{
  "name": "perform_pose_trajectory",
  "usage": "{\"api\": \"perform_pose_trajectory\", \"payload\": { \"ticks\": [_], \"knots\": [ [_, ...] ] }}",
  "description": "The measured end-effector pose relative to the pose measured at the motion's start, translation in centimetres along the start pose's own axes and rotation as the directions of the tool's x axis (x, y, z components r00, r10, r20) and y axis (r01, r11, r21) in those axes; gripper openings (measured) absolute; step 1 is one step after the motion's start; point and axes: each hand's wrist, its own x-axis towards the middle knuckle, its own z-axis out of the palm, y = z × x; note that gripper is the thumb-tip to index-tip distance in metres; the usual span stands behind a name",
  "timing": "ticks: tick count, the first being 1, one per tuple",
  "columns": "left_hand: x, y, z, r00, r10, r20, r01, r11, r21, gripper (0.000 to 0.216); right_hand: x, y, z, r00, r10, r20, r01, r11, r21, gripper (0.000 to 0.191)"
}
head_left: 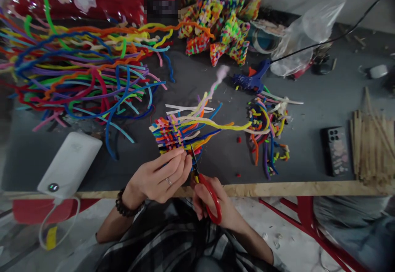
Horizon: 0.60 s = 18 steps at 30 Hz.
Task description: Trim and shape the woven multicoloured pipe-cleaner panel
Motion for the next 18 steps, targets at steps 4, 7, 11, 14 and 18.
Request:
{"api": "perform_pose_trajectory", "payload": {
  "ticks": [4, 7, 11, 14, 18],
  "knots": [
    [0.2, 0.1, 0.0, 1.000, 0.007, 0.015, -0.008, 1.000, 0.019, 0.029, 0.1, 0.5, 0.0, 0.999, -0.026, 0.036, 0.026, 1.000, 0.007, 0.056],
    [0.2, 0.0, 0.1, 1.000, 0.002, 0.022, -0.003, 0.999, 0.048, 0.027, 0.3, 1.1, -0.3, 0.996, -0.053, 0.071, 0.043, 0.991, 0.128, 0.052],
    [-0.2, -0.3, 0.0, 1.000, -0.020, 0.005, 0.020, 0.998, 0.052, 0.030, 0.1, 1.8, -0.5, 0.979, -0.143, 0.143, 0.110, 0.971, 0.212, 0.057],
    [-0.5, -0.5, 0.0, 0.997, -0.072, -0.016, 0.072, 0.996, 0.047, 0.034, -0.3, 2.1, -0.4, 0.964, -0.177, 0.199, 0.127, 0.962, 0.244, 0.069],
    [-0.8, -0.5, -0.1, 0.995, -0.090, -0.044, 0.091, 0.996, 0.018, 0.033, -0.5, 1.8, -0.5, 0.955, -0.192, 0.228, 0.149, 0.970, 0.192, 0.073]
  ]
}}
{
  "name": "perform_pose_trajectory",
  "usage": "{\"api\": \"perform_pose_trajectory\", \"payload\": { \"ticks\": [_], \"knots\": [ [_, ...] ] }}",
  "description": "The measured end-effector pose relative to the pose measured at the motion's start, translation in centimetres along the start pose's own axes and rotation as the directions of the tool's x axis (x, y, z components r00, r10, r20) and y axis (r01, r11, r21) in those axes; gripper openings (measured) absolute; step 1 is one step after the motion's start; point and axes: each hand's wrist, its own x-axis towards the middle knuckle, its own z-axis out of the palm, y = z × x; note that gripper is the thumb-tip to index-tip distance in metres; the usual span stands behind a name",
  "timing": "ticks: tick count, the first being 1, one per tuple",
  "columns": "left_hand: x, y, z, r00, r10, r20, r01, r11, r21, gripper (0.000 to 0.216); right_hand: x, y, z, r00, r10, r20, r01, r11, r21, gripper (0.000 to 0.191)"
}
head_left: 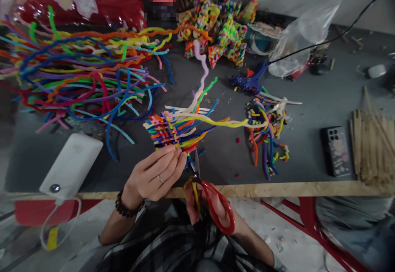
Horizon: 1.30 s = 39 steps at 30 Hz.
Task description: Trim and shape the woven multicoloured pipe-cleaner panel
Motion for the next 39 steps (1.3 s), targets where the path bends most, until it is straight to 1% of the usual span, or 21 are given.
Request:
{"api": "perform_pose_trajectory", "payload": {
  "ticks": [3, 6, 11, 15, 18, 20, 24, 27, 32, 36, 39],
  "knots": [
    [-0.1, 0.1, -0.1, 1.000, 0.009, 0.011, -0.009, 1.000, -0.013, 0.031, 0.3, -1.1, 0.1, 0.999, 0.015, -0.034, -0.019, 0.992, -0.124, 0.066],
    [-0.1, 0.3, -0.2, 1.000, 0.015, 0.014, -0.014, 1.000, -0.028, 0.031, 0.6, -2.0, 0.3, 0.997, 0.001, -0.080, -0.018, 0.976, -0.215, 0.064],
    [0.0, 0.5, -0.1, 0.999, 0.038, 0.011, -0.038, 0.999, -0.008, 0.033, 0.7, -2.2, 0.8, 0.986, 0.096, -0.136, -0.116, 0.982, -0.149, 0.063],
    [-0.1, 0.5, -0.1, 0.999, 0.032, 0.009, -0.032, 0.999, 0.000, 0.032, 0.6, -2.0, 1.2, 0.971, 0.124, -0.206, -0.153, 0.979, -0.132, 0.057],
    [-0.1, 0.6, -0.1, 0.999, 0.033, 0.011, -0.033, 0.999, 0.012, 0.030, 0.8, -1.9, 1.3, 0.965, 0.132, -0.228, -0.160, 0.981, -0.109, 0.056],
    [0.0, 0.6, -0.1, 0.999, 0.032, 0.016, -0.032, 0.999, 0.011, 0.030, 0.9, -2.0, 1.4, 0.965, 0.117, -0.236, -0.151, 0.980, -0.132, 0.056],
    [-0.1, 0.5, -0.1, 0.999, 0.037, 0.015, -0.037, 0.999, 0.003, 0.030, 0.9, -2.2, 1.5, 0.966, 0.117, -0.232, -0.160, 0.971, -0.177, 0.056],
    [-0.2, 0.5, 0.0, 0.999, 0.042, 0.013, -0.042, 0.999, 0.004, 0.030, 0.8, -2.3, 1.2, 0.966, 0.140, -0.217, -0.176, 0.971, -0.160, 0.055],
    [-0.4, 0.7, 0.1, 0.996, 0.073, 0.051, -0.074, 0.997, 0.035, 0.030, 0.9, -1.9, 0.6, 0.984, 0.090, -0.156, -0.113, 0.983, -0.148, 0.063],
    [-0.4, 0.7, -0.1, 0.998, 0.054, 0.027, -0.056, 0.997, 0.062, 0.031, 0.9, -0.9, 0.2, 0.990, 0.107, -0.096, -0.114, 0.990, -0.078, 0.069],
    [-0.3, 0.4, -0.3, 0.998, 0.046, 0.034, -0.047, 0.998, 0.050, 0.031, 0.6, -0.7, 0.0, 0.989, 0.132, -0.068, -0.136, 0.990, -0.042, 0.068]
  ]
}}
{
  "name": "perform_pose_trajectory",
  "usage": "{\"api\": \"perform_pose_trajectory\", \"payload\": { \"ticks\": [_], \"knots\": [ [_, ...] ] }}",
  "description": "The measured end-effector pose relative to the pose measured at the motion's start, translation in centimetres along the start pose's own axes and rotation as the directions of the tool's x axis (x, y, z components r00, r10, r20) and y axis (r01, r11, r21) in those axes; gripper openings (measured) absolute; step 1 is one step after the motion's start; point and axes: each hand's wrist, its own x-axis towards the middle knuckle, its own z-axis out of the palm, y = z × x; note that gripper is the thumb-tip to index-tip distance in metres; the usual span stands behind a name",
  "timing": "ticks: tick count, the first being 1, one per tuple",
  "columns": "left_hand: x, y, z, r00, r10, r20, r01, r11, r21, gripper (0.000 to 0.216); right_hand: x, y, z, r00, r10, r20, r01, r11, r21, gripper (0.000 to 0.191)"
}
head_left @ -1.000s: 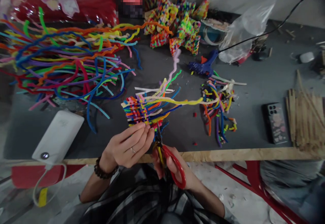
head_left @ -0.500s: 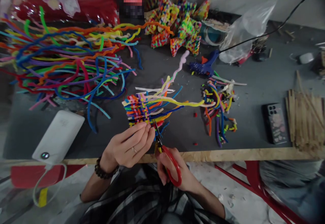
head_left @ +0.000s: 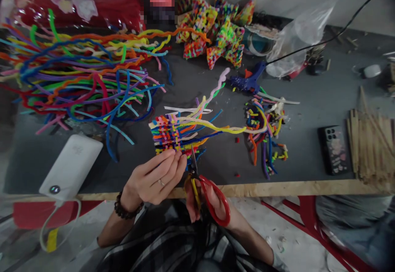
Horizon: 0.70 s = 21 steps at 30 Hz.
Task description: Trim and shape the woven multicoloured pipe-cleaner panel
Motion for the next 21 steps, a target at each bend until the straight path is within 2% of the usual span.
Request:
{"api": "perform_pose_trajectory", "payload": {
  "ticks": [4, 5, 7, 9, 11, 14, 18, 21],
  "knots": [
    [-0.1, -0.8, 0.0, 0.993, -0.103, -0.051, 0.105, 0.994, 0.043, 0.040, -0.3, -0.2, 0.5, 1.000, -0.018, 0.010, 0.018, 1.000, -0.005, 0.063],
    [-0.1, -1.0, 0.0, 0.986, -0.149, -0.069, 0.154, 0.986, 0.065, 0.044, -0.3, -0.1, 0.7, 1.000, -0.020, -0.014, 0.020, 1.000, 0.002, 0.061],
    [-0.1, -1.3, -0.1, 0.974, -0.213, -0.075, 0.221, 0.969, 0.111, 0.048, -0.1, 0.2, 1.1, 0.988, -0.069, -0.139, 0.070, 0.998, 0.003, 0.058],
    [-0.1, -1.5, -0.2, 0.974, -0.216, -0.064, 0.224, 0.964, 0.147, 0.049, 0.2, 0.4, 1.3, 0.934, -0.186, -0.306, 0.176, 0.983, -0.060, 0.053],
    [-0.2, -1.6, -0.3, 0.978, -0.197, -0.069, 0.206, 0.965, 0.165, 0.046, 0.7, 0.2, 1.5, 0.847, -0.320, -0.424, 0.269, 0.947, -0.177, 0.052],
    [-0.2, -1.4, -0.6, 0.981, -0.184, -0.067, 0.193, 0.965, 0.178, 0.042, 1.7, -1.0, 1.5, 0.755, -0.420, -0.504, 0.268, 0.898, -0.348, 0.052],
    [-0.5, -1.1, -1.0, 0.992, -0.124, -0.014, 0.124, 0.977, 0.172, 0.040, 3.2, -2.2, 1.5, 0.735, -0.389, -0.555, 0.197, 0.907, -0.373, 0.033],
    [-0.9, -1.0, -1.2, 0.994, -0.108, -0.005, 0.107, 0.980, 0.165, 0.038, 4.1, -1.9, 1.5, 0.687, -0.376, -0.622, 0.160, 0.913, -0.375, 0.030]
  ]
}}
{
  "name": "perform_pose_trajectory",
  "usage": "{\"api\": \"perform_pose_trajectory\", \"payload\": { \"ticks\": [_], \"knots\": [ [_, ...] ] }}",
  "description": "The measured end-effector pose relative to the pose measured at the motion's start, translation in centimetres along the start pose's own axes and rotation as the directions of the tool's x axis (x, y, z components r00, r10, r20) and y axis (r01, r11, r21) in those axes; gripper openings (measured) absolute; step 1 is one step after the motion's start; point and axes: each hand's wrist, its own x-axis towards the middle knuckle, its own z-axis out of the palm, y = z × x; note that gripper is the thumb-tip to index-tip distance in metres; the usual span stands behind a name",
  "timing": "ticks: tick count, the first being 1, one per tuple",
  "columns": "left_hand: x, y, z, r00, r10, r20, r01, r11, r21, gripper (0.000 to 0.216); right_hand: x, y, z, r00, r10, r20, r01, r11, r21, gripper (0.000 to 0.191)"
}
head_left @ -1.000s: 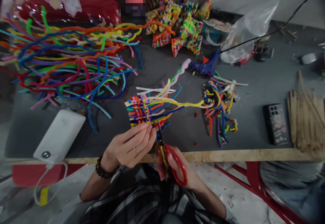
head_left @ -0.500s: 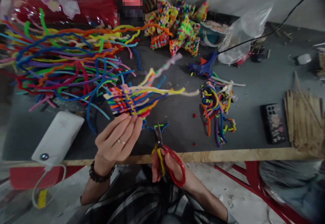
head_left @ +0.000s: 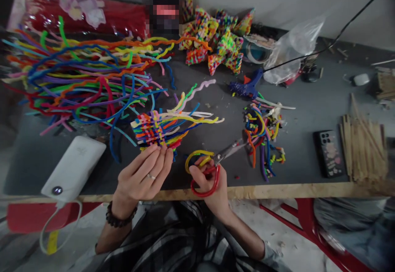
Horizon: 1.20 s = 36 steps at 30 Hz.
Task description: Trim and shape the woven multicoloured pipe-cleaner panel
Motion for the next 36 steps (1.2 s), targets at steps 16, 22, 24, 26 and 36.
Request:
{"api": "perform_pose_trajectory", "payload": {
  "ticks": [16, 22, 24, 26, 36],
  "knots": [
    [-0.2, 0.2, -0.2, 0.999, 0.030, -0.024, -0.029, 0.999, 0.026, 0.035, 3.5, 0.4, -10.2, 0.694, -0.434, -0.575, 0.029, 0.815, -0.579, 0.043],
    [0.6, 1.1, -0.2, 0.997, 0.077, -0.017, -0.077, 0.997, -0.007, 0.036, -0.6, 0.3, -6.1, 0.987, -0.162, 0.009, 0.161, 0.976, -0.148, 0.020],
    [0.7, 1.4, -0.3, 0.995, 0.096, -0.024, -0.097, 0.995, -0.022, 0.034, -1.6, 0.1, -4.7, 0.968, -0.120, 0.219, 0.122, 0.993, 0.003, 0.019],
    [0.7, 1.6, -0.4, 0.994, 0.108, -0.029, -0.109, 0.993, -0.035, 0.033, -2.3, 0.1, -3.9, 0.943, -0.123, 0.310, 0.097, 0.991, 0.097, 0.021],
    [0.8, 1.5, -0.4, 0.993, 0.110, -0.053, -0.109, 0.994, 0.015, 0.028, -3.1, 1.2, -3.0, 0.901, 0.091, 0.425, -0.221, 0.938, 0.269, 0.035]
  ]
}}
